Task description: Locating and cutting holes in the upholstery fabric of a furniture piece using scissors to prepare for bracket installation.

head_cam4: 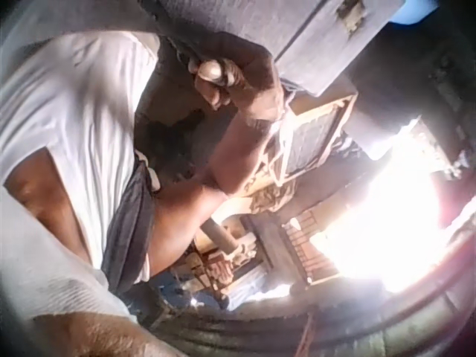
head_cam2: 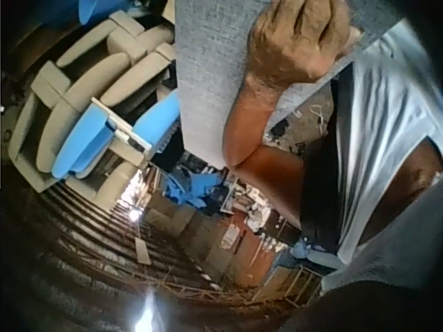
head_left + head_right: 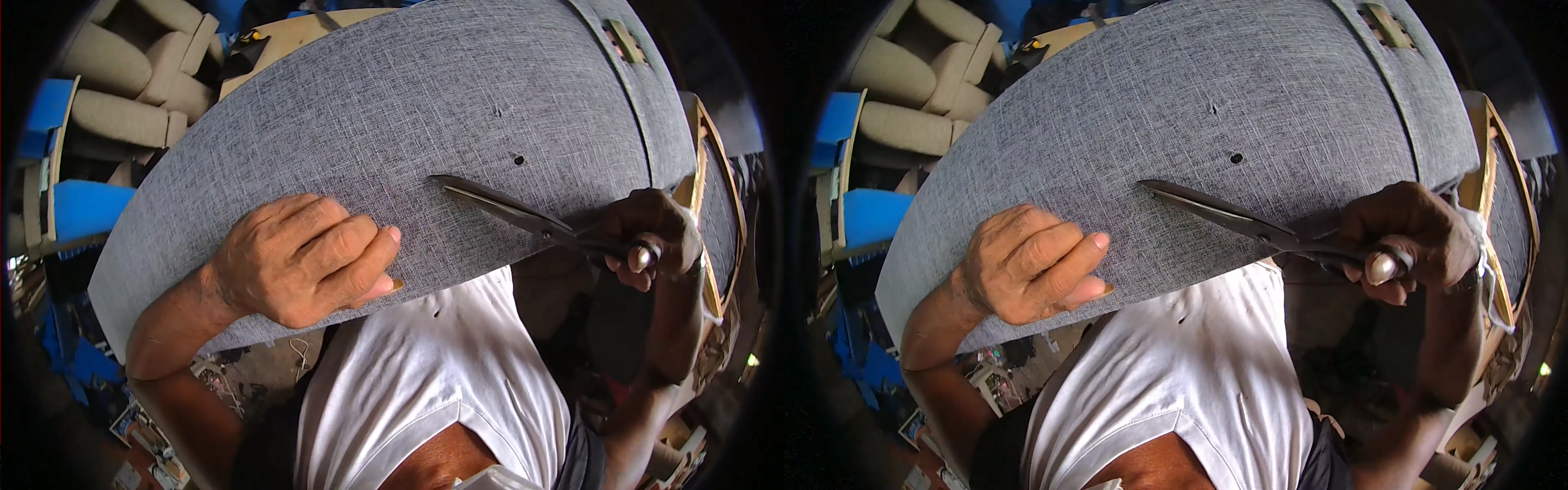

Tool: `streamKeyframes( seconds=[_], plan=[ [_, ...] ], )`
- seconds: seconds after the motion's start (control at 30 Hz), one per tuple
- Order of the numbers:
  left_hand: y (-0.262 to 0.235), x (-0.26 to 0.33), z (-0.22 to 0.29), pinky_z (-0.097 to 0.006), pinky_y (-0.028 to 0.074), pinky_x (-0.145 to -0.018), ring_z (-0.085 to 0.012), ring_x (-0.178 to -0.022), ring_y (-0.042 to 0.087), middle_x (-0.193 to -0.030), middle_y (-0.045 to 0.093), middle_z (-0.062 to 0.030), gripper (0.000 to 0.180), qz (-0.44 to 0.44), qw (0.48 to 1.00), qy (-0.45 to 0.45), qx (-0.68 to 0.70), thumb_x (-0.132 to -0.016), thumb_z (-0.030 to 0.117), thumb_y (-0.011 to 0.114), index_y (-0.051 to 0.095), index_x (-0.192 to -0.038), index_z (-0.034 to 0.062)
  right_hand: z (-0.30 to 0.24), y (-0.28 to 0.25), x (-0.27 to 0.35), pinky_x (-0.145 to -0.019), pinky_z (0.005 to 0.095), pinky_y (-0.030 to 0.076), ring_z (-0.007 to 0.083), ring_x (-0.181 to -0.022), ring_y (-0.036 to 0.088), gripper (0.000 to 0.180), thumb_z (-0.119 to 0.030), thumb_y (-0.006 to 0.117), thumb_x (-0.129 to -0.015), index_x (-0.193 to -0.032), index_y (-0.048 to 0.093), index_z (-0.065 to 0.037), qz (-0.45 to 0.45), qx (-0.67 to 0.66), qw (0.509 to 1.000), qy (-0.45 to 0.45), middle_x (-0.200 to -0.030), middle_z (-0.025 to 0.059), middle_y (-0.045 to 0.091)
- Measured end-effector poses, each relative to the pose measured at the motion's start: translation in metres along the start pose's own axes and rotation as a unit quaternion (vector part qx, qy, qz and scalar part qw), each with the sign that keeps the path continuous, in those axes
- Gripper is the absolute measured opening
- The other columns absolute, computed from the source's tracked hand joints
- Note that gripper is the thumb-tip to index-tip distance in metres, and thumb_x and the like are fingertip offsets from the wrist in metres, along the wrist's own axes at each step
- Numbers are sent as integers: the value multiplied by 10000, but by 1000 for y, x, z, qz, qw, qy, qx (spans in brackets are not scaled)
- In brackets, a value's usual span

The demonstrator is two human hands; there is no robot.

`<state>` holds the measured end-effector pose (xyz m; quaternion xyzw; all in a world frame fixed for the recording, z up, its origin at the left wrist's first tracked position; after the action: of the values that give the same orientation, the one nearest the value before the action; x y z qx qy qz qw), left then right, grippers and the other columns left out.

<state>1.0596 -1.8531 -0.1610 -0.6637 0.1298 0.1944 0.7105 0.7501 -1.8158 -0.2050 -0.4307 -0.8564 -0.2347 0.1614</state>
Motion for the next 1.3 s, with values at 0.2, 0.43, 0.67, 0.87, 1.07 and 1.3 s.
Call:
streamKeyframes(
  seconds=[0.2, 0.43, 0.67, 0.87, 1.07, 1.3],
  plan=[
    [-5, -7, -12, -334, 554, -640, -230, -832, 651, -1087, 656, -106, 323, 0, 998, -63, 13, -945, 178, 781, 739, -1198, -18, -4, 1, 16, -445, 326, 460, 148, -473, 625, 400, -364, 847, -838, -947, 679, -18, 95, 238, 952, 165, -600, 46, 651],
    [-3, -30, -58, -346, 553, -645, -235, -836, 678, -1069, 695, -99, 383, -53, 996, 0, 65, -815, 33, 844, 753, -1187, 12, -37, 106, 32, -517, 416, 442, 235, -665, 619, 437, -276, 900, -663, -971, 663, -76, 224, 630, 744, 4, -674, 36, 640],
    [26, -71, -71, -315, 533, -616, -195, -781, 667, -1022, 702, -74, 438, -60, 983, 131, 117, -757, -43, 856, 755, -1179, 18, -24, 127, 49, -499, 380, 425, 204, -686, 542, 410, -251, 871, -707, -1026, 685, -71, 331, 665, 669, 30, -694, 12, 624],
    [36, -67, -75, -319, 534, -659, -194, -819, 666, -1026, 707, -77, 402, -28, 977, 159, 142, -802, -38, 840, 757, -1189, 32, -11, 153, 45, -556, 414, 385, 250, -711, 524, 523, -258, 899, -606, -1026, 651, -70, 352, 634, 682, 95, -726, 28, 627],
    [35, -58, -83, -313, 539, -692, -193, -875, 672, -1046, 716, -76, 354, 16, 978, 125, 169, -851, -41, 816, 757, -1191, 40, -11, 163, 42, -572, 422, 398, 262, -709, 519, 506, -276, 896, -627, -1011, 640, -71, 371, 603, 696, 123, -723, 34, 607],
    [41, -54, -85, -308, 567, -707, -184, -892, 690, -1059, 727, -74, 362, 23, 979, 127, 161, -858, -38, 816, 762, -1202, 62, -5, 119, 40, -601, 411, 433, 255, -775, 531, 474, -229, 897, -637, -994, 605, -123, 345, 660, 663, 73, -706, 18, 606]
  ],
)
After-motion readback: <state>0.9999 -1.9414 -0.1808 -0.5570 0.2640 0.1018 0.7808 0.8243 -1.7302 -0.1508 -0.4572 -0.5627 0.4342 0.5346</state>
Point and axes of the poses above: each hand's wrist, its own x-axis away from the middle knuckle, its own y-axis out of the palm, z = x × y, the point moved 8 cm from there along -x, towards the middle knuckle
